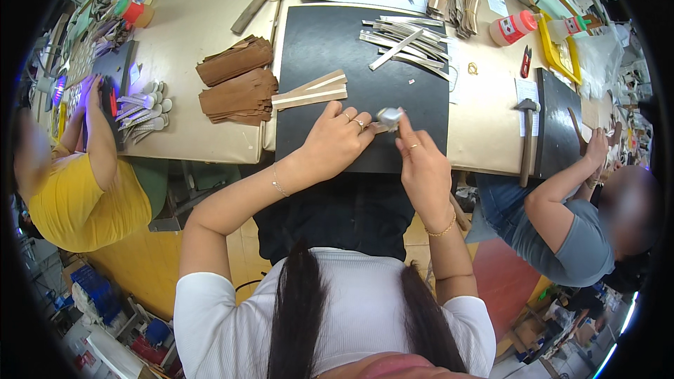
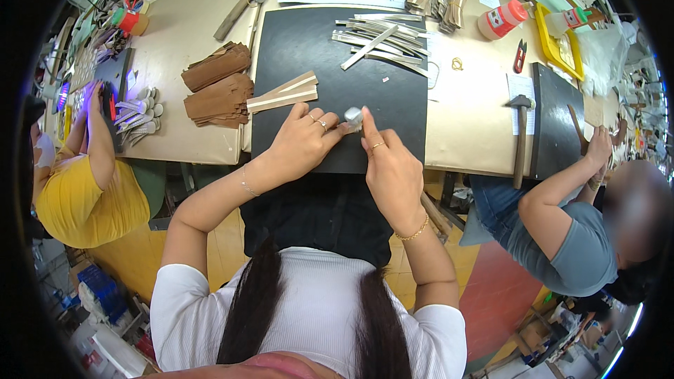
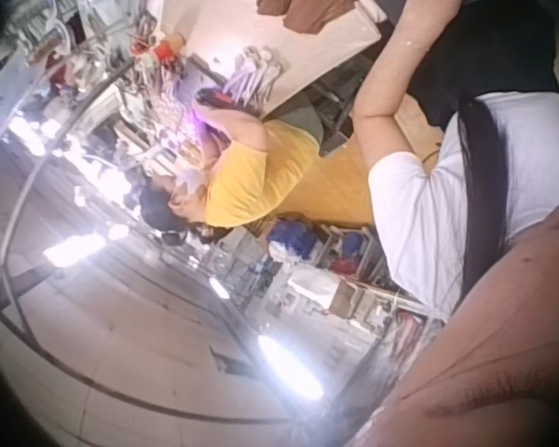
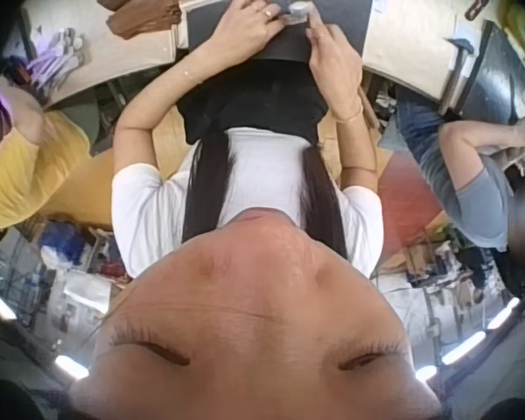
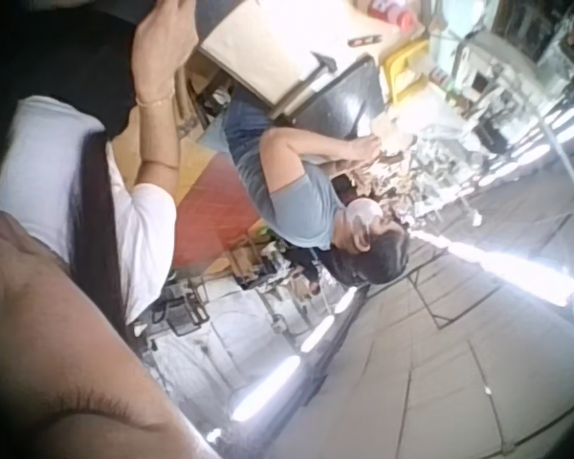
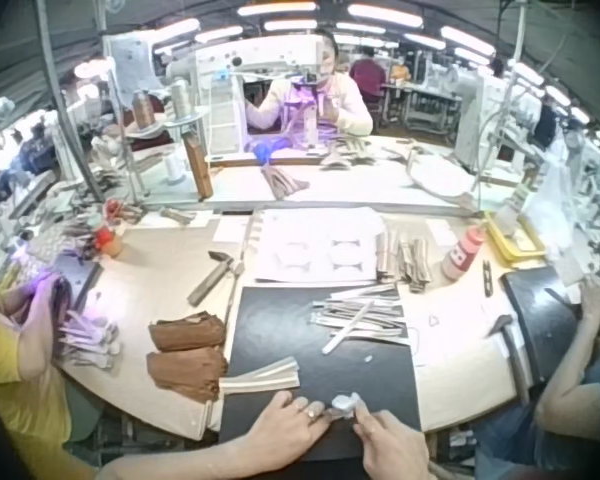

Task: The person repeatedly picks up small metal strips and rubs their edges with a handheld tool on a black mat. They occasionally set the tool down, pick up a stack of strips, and resume rubbing individual pieces. Coworkers are visible at adjacent stations performing similar tasks.

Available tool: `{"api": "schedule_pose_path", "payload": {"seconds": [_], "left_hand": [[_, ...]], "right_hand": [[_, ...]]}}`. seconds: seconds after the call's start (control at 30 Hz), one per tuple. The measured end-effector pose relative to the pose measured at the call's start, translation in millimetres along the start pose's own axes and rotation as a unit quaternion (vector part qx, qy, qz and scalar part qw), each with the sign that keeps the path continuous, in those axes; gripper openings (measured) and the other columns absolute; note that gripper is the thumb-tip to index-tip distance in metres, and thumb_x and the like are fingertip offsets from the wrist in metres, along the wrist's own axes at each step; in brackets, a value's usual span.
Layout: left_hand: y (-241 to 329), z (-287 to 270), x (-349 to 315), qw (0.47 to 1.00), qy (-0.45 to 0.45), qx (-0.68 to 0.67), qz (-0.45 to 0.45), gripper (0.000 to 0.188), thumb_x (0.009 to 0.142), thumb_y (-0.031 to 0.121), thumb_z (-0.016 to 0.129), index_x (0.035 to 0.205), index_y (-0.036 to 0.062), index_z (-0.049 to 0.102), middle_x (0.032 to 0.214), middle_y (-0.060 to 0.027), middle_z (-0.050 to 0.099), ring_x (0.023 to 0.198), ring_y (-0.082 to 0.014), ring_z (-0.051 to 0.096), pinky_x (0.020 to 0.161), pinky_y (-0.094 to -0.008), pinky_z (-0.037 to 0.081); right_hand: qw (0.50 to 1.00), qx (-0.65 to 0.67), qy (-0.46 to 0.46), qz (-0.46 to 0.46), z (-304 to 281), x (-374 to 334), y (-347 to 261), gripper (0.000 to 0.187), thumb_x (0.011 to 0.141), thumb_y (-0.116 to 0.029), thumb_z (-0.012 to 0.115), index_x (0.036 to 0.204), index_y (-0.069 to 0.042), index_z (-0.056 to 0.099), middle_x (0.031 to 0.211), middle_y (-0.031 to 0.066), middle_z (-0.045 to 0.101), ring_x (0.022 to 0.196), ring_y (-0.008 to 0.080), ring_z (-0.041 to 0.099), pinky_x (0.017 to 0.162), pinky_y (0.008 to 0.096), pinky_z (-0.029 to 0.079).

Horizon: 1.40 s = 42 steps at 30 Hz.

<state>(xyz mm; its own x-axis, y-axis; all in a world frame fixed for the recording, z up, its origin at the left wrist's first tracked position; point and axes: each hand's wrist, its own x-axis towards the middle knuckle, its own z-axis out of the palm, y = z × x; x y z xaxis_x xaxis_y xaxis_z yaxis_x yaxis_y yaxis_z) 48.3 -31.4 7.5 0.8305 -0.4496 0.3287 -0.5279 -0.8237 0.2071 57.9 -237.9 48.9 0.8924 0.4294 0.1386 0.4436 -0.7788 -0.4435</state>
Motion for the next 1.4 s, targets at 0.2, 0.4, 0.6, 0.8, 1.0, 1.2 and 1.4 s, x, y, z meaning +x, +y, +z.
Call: {"api": "schedule_pose_path", "payload": {"seconds": [0.2, 0.4, 0.6, 0.8, 1.0, 1.2, 1.4], "left_hand": [[-7.0, -4.6, -5.1, 0.990, -0.014, -0.125, -0.070, 0.018, 0.088, 0.013, 0.071, 0.105, 0.0129, 0.077, 0.091, -0.0006, 0.062, 0.085, -0.0188, 0.060, 0.082, -0.0367, 0.041], [2.6, -4.5, -8.5, 1.000, -0.003, 0.011, -0.017, 0.017, 0.087, 0.012, 0.072, 0.104, 0.0137, 0.077, 0.091, -0.0005, 0.063, 0.085, -0.0188, 0.060, 0.082, -0.0363, 0.041], [-9.6, -10.9, -14.2, 0.980, -0.019, -0.170, -0.101, 0.020, 0.087, 0.012, 0.072, 0.106, 0.0137, 0.076, 0.091, -0.0002, 0.063, 0.085, -0.0188, 0.060, 0.081, -0.0361, 0.040], [1.6, -11.5, -18.3, 0.999, -0.033, 0.035, -0.015, 0.019, 0.087, 0.012, 0.072, 0.106, 0.0121, 0.076, 0.092, -0.0003, 0.062, 0.086, -0.0193, 0.060, 0.083, -0.0359, 0.041], [-10.8, -19.7, -21.3, 0.988, -0.020, -0.136, -0.071, 0.021, 0.086, 0.010, 0.068, 0.105, 0.0102, 0.076, 0.091, -0.0006, 0.061, 0.085, -0.0196, 0.059, 0.083, -0.0361, 0.041], [-0.4, -17.9, -25.9, 0.999, -0.031, 0.034, -0.013, 0.019, 0.088, 0.011, 0.072, 0.106, 0.0122, 0.076, 0.093, -0.0008, 0.062, 0.087, -0.0191, 0.060, 0.084, -0.0359, 0.040], [-9.2, -24.5, -33.1, 0.981, -0.036, -0.154, -0.113, 0.024, 0.087, 0.008, 0.069, 0.110, 0.0109, 0.076, 0.093, -0.0006, 0.063, 0.086, -0.0188, 0.059, 0.084, -0.0367, 0.039]], "right_hand": [[1.000, -0.016, -0.019, -0.007, -4.3, -1.0, 1.2, 0.048, 0.098, -0.013, 0.066, 0.146, -0.017, 0.060, 0.083, 0.0088, 0.061, 0.068, 0.0292, 0.065, 0.061, 0.0407, 0.054], [1.000, 0.012, 0.006, -0.022, 0.7, 0.2, -4.4, 0.049, 0.097, -0.013, 0.068, 0.145, -0.017, 0.060, 0.082, 0.0085, 0.060, 0.067, 0.0282, 0.065, 0.060, 0.0399, 0.053], [0.999, -0.015, -0.027, -0.020, -5.2, -3.4, -3.0, 0.049, 0.097, -0.014, 0.067, 0.145, -0.018, 0.060, 0.082, 0.0077, 0.060, 0.066, 0.0278, 0.065, 0.058, 0.0404, 0.053], [0.999, 0.026, -0.010, -0.027, 2.8, -3.6, -9.1, 0.048, 0.098, -0.015, 0.067, 0.145, -0.019, 0.060, 0.082, 0.0072, 0.060, 0.066, 0.0269, 0.065, 0.058, 0.0400, 0.053], [0.998, -0.022, -0.050, -0.025, -4.7, -5.3, -7.2, 0.049, 0.098, -0.015, 0.067, 0.146, -0.019, 0.060, 0.082, 0.0069, 0.060, 0.065, 0.0262, 0.065, 0.059, 0.0386, 0.053], [0.999, 0.011, -0.029, -0.041, 3.7, -2.1, -14.6, 0.048, 0.098, -0.016, 0.067, 0.145, -0.019, 0.060, 0.082, 0.0065, 0.060, 0.065, 0.0257, 0.065, 0.059, 0.0385, 0.053], [0.997, -0.010, -0.055, -0.047, -1.9, -2.6, -11.7, 0.048, 0.098, -0.016, 0.067, 0.146, -0.020, 0.060, 0.082, 0.0067, 0.061, 0.066, 0.0255, 0.065, 0.059, 0.0383, 0.053]]}}
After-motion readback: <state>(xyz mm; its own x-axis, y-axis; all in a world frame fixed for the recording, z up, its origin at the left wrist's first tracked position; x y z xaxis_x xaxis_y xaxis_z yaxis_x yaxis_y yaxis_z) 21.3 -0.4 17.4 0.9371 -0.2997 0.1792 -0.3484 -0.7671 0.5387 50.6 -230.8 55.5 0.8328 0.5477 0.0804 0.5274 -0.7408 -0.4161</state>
